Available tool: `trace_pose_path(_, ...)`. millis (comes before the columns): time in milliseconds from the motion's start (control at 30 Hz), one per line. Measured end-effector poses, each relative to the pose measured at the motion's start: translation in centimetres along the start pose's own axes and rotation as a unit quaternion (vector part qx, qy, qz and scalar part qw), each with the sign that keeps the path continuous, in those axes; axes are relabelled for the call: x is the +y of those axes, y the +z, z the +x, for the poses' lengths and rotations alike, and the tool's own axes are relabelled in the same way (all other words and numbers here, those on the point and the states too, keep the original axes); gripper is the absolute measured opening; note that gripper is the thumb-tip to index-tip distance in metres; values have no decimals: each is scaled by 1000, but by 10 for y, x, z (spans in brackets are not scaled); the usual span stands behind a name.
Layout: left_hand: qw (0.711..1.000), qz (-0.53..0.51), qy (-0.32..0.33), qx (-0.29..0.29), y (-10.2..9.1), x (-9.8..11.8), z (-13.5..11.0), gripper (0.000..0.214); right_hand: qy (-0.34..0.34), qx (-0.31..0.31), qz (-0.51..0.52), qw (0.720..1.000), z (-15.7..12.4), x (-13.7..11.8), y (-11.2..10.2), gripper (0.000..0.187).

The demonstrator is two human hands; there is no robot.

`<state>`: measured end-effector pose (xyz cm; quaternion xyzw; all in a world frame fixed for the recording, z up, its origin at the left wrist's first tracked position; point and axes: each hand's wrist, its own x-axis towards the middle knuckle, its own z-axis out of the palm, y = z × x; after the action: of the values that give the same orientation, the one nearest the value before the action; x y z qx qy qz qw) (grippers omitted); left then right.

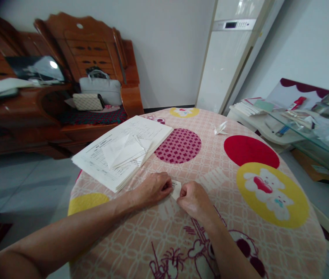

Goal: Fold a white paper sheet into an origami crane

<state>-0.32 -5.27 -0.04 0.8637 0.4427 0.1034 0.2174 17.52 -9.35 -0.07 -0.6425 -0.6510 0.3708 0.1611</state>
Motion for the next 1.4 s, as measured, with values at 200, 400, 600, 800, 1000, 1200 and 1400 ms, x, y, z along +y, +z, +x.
trace_pose_path(200,1000,-3,6,3,1,-1,0,12,-7,-11,26,1000,-5,2,-3,12)
trace_pose_path(400,1000,-11,2,1,1,-1,-1,10,23,-58,22,998,-9,-4,-9,12)
trace_pose_path(600,1000,-11,16,18,4,-5,-1,10,61,-125,39,989,-12,-1,-18,9)
trace_pose_path(800,999,-37,11,16,4,-6,-2,9,77,-119,149,979,-7,15,-21,13)
trace_pose_path(1000,996,-91,-1,22,2,-6,-1,10,78,-91,208,971,-2,6,-10,19)
trace_pose_path(1200,986,-163,-16,14,-8,-4,-1,12,71,-64,212,972,-1,-1,-7,20)
trace_pose_path(1400,939,-334,-50,70,-19,-7,0,24,34,-20,335,941,0,-1,-7,26)
